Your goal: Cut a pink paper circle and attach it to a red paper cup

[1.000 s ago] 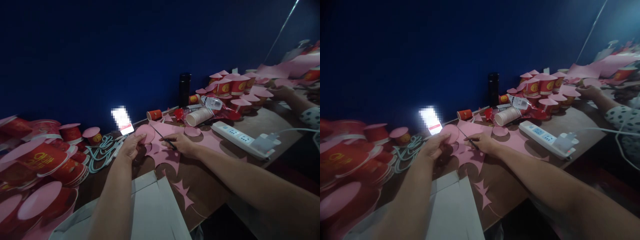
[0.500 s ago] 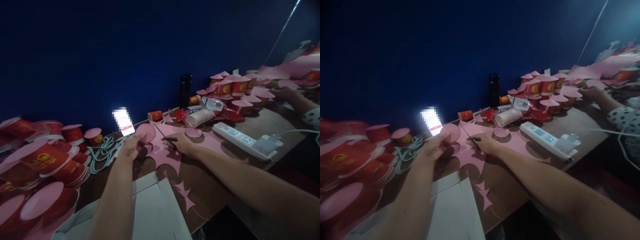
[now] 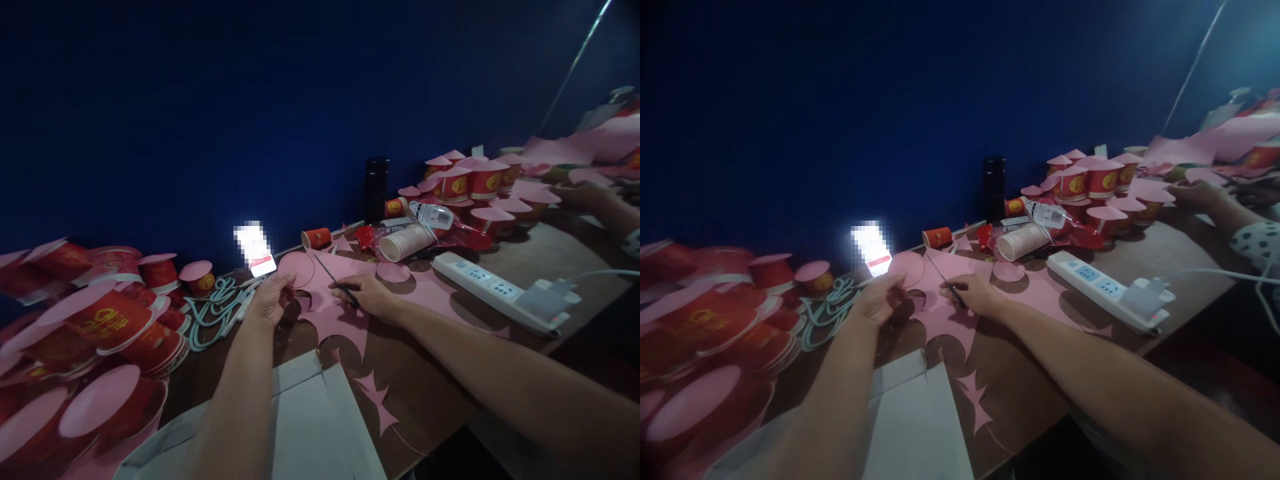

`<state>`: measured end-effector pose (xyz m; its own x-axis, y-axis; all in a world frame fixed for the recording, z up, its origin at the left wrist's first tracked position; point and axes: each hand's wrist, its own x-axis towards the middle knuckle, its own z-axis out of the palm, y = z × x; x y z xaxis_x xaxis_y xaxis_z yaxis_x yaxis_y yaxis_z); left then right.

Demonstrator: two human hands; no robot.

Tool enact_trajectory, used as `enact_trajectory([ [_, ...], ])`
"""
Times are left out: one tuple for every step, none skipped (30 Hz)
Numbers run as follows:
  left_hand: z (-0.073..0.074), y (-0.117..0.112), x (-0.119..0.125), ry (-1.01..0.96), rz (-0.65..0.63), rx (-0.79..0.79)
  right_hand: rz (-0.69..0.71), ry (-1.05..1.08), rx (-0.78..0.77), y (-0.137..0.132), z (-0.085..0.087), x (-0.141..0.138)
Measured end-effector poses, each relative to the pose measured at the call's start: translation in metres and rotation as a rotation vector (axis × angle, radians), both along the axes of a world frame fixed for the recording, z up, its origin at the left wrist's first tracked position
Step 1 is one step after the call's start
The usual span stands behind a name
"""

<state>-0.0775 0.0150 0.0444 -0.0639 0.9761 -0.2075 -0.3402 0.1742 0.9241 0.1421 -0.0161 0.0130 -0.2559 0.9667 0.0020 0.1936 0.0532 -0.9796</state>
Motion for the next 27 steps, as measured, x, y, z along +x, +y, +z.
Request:
enact_trajectory([
  [-0.001,0.001,0.0,-0.012,0.005,0.003,-0.005,-0.006,0.004,0.0,0.0,0.0],
  [-0.003,0.002,0.001,-0.026,0.014,0.014,-0.011,-0.01,0.004,0.0,0.001,0.0],
  [-0.004,0.002,0.001,-0.038,0.029,0.025,-0.015,-0.01,-0.001,-0.001,0.002,0.0],
  [-0.005,0.003,0.001,-0.05,0.041,0.038,-0.018,-0.009,-0.013,-0.001,0.003,-0.001],
  [-0.006,0.004,0.002,-0.056,0.046,0.05,-0.018,-0.003,-0.033,-0.002,0.005,-0.001],
  [-0.007,0.005,0.003,-0.055,0.055,0.053,-0.016,0.006,-0.055,-0.003,0.007,-0.002],
  [-0.008,0.006,0.004,-0.053,0.065,0.051,-0.02,0.018,-0.069,-0.004,0.009,-0.003],
  [-0.009,0.006,0.004,-0.05,0.074,0.047,-0.02,0.029,-0.078,-0.006,0.011,-0.004],
  [-0.01,0.007,0.005,-0.051,0.086,0.041,-0.023,0.041,-0.08,-0.007,0.013,-0.005],
  [-0.01,0.007,0.006,-0.054,0.101,0.039,-0.022,0.048,-0.08,-0.008,0.015,-0.006],
  [-0.011,0.007,0.007,-0.057,0.112,0.038,-0.023,0.055,-0.084,-0.009,0.016,-0.007],
  [-0.012,0.007,0.007,-0.06,0.121,0.039,-0.023,0.061,-0.089,-0.009,0.016,-0.007],
  [-0.013,0.007,0.008,-0.063,0.126,0.041,-0.022,0.07,-0.093,-0.01,0.016,-0.008],
  [-0.013,0.008,0.008,-0.066,0.128,0.044,-0.018,0.082,-0.1,-0.01,0.016,-0.008],
  [-0.014,0.008,0.008,-0.069,0.127,0.047,-0.013,0.097,-0.104,-0.01,0.016,-0.008],
  [-0.015,0.008,0.008,-0.073,0.122,0.051,-0.005,0.111,-0.109,-0.01,0.015,-0.008],
  [-0.015,0.008,0.008,-0.076,0.111,0.056,0.004,0.123,-0.116,-0.01,0.015,-0.008],
  [-0.016,0.008,0.008,-0.077,0.1,0.056,0.012,0.13,-0.122,-0.01,0.015,-0.008],
  [-0.016,0.008,0.007,-0.075,0.091,0.054,0.02,0.132,-0.13,-0.011,0.016,-0.008],
  [-0.015,0.008,0.007,-0.072,0.089,0.049,0.024,0.128,-0.139,-0.011,0.017,-0.009],
  [-0.015,0.008,0.007,-0.069,0.097,0.042,0.027,0.121,-0.147,-0.012,0.019,-0.009],
  [-0.014,0.008,0.006,-0.064,0.111,0.03,0.029,0.112,-0.154,-0.013,0.02,-0.01],
  [-0.014,0.007,0.006,-0.06,0.127,0.019,0.03,0.104,-0.158,-0.014,0.021,-0.01],
  [-0.013,0.007,0.006,-0.058,0.138,0.013,0.034,0.099,-0.158,-0.014,0.022,-0.01],
  [-0.013,0.007,0.006,-0.058,0.139,0.016,0.039,0.097,-0.156,-0.014,0.022,-0.01],
  [-0.013,0.007,0.006,-0.062,0.125,0.027,0.046,0.096,-0.152,-0.014,0.022,-0.01],
  [-0.013,0.007,0.005,-0.068,0.1,0.05,0.052,0.094,-0.146,-0.013,0.021,-0.009],
])
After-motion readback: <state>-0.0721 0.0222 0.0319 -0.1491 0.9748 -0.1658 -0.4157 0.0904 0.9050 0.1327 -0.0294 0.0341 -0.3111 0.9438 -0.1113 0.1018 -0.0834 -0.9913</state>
